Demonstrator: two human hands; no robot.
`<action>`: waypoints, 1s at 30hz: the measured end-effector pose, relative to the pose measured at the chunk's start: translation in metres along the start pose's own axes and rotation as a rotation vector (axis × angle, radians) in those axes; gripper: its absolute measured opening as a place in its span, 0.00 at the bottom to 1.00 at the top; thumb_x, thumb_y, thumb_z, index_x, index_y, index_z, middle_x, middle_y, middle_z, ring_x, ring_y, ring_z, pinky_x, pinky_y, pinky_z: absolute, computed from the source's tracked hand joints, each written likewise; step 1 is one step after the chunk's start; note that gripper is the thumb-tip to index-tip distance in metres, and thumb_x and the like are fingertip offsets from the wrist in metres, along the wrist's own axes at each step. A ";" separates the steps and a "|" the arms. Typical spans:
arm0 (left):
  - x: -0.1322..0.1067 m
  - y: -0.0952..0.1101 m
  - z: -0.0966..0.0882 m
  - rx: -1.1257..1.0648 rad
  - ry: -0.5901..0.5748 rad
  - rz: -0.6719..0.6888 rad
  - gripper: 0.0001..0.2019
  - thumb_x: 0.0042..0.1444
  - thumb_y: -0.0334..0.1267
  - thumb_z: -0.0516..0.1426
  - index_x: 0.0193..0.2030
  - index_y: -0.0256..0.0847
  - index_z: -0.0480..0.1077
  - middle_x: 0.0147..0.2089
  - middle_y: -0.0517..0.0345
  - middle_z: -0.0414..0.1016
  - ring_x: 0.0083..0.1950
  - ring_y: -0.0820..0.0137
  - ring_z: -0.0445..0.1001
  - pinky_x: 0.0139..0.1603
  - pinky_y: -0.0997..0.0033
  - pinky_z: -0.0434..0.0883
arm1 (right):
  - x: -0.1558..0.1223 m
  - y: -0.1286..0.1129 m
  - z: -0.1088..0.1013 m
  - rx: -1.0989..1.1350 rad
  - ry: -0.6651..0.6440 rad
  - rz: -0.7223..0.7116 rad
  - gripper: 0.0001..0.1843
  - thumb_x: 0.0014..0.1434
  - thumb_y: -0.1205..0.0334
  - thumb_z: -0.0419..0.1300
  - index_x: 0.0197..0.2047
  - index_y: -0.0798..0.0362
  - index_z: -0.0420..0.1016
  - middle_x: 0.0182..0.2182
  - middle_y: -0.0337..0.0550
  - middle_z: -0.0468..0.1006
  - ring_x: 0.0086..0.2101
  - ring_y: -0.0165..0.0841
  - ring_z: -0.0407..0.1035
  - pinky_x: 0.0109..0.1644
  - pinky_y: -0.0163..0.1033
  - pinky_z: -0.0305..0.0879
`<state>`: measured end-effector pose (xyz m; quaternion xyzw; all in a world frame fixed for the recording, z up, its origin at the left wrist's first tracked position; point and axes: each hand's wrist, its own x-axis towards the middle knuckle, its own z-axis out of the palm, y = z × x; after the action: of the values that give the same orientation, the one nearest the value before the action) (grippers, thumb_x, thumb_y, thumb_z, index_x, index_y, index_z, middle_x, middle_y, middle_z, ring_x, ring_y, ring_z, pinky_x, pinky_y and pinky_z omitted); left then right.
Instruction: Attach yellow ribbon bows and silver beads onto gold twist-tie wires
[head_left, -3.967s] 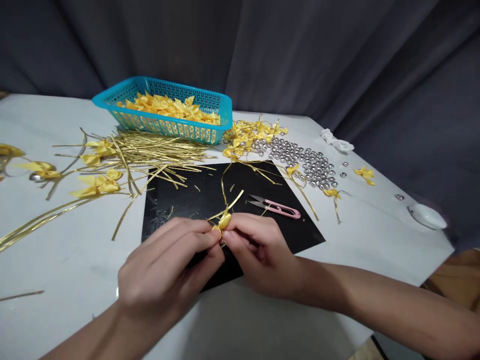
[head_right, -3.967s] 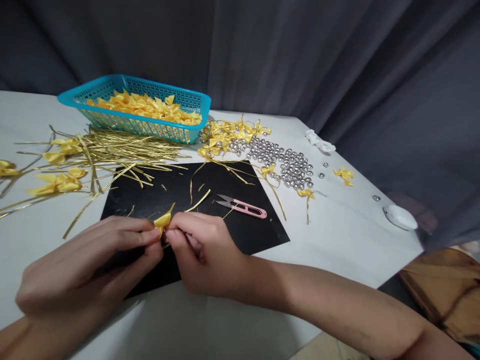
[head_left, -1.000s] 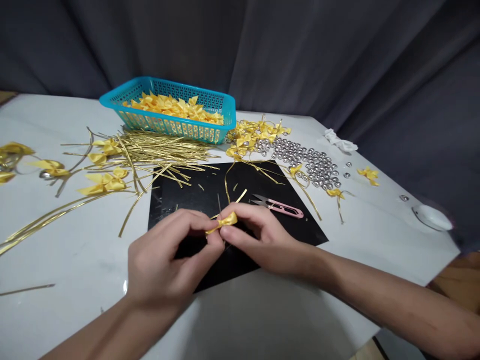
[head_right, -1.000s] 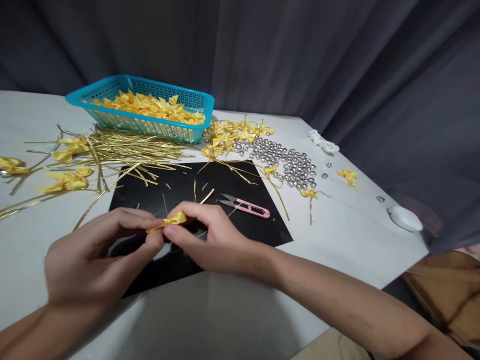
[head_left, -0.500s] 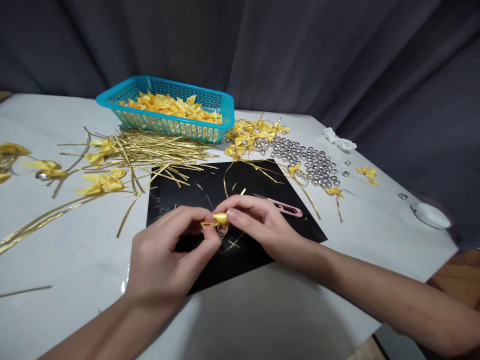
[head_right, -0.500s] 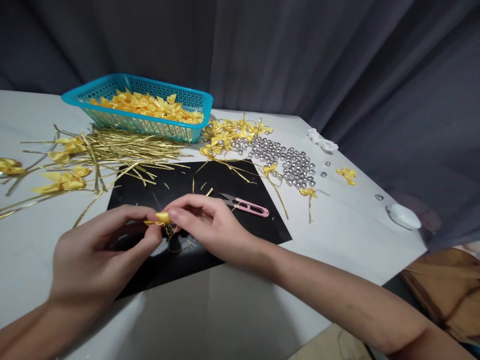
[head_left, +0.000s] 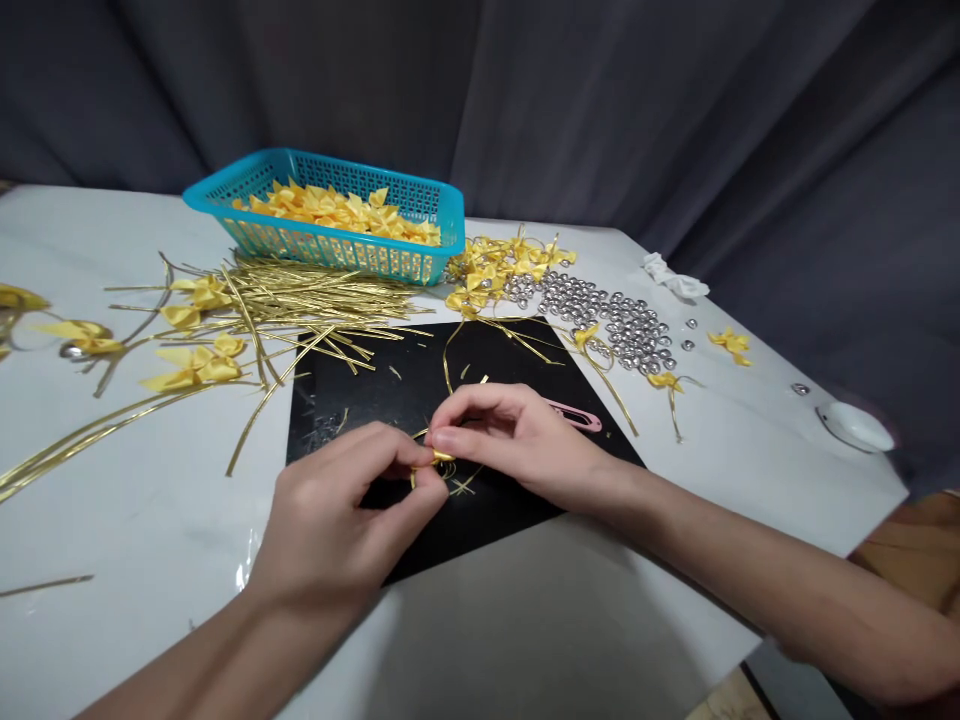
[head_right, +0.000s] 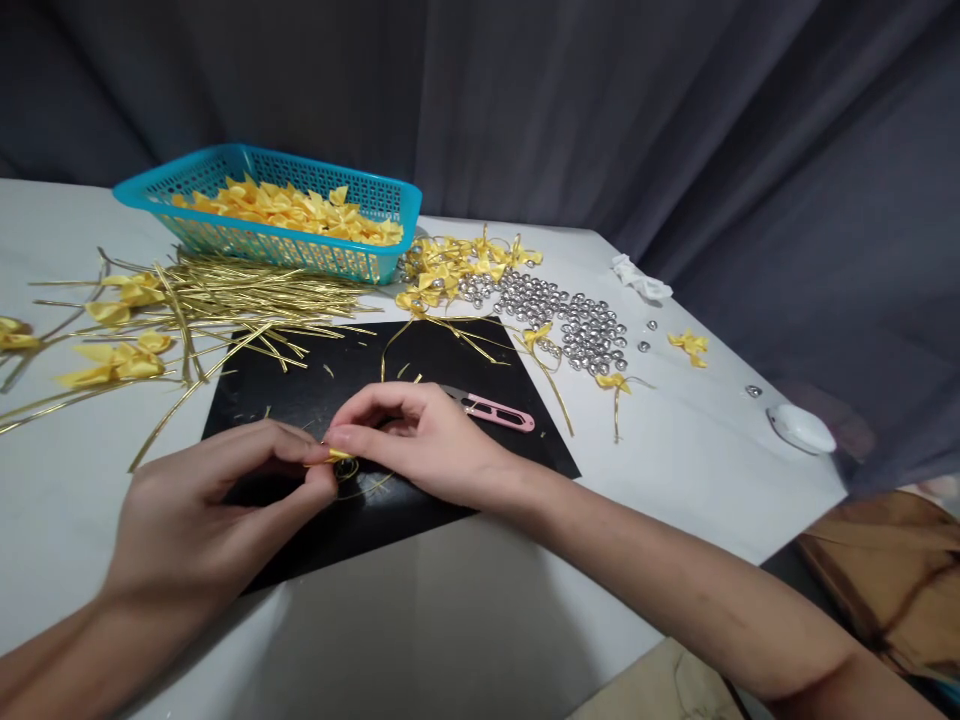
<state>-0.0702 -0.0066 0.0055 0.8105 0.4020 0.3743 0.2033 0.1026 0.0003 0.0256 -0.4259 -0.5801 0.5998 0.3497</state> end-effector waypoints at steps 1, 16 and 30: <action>0.000 0.000 0.000 -0.001 -0.016 0.011 0.05 0.51 0.29 0.55 0.27 0.41 0.67 0.25 0.63 0.74 0.25 0.74 0.72 0.25 0.76 0.68 | 0.000 0.001 0.000 -0.038 -0.009 -0.041 0.06 0.56 0.64 0.60 0.32 0.59 0.69 0.29 0.37 0.70 0.31 0.23 0.63 0.38 0.29 0.60; -0.003 0.002 0.003 0.227 -0.077 0.289 0.11 0.55 0.29 0.50 0.22 0.42 0.65 0.22 0.63 0.73 0.24 0.73 0.71 0.23 0.76 0.66 | -0.016 -0.001 0.021 0.577 0.121 0.257 0.07 0.55 0.66 0.59 0.31 0.56 0.63 0.28 0.37 0.62 0.29 0.24 0.57 0.34 0.28 0.55; -0.003 0.012 0.005 -0.058 0.105 0.089 0.08 0.49 0.27 0.52 0.24 0.44 0.64 0.23 0.66 0.73 0.23 0.75 0.71 0.24 0.76 0.68 | -0.015 -0.003 0.019 0.771 0.132 0.351 0.08 0.60 0.69 0.54 0.28 0.58 0.66 0.26 0.38 0.65 0.28 0.24 0.62 0.34 0.28 0.60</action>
<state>-0.0612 -0.0159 0.0084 0.8005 0.3648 0.4364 0.1887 0.0911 -0.0210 0.0292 -0.3937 -0.2083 0.7949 0.4121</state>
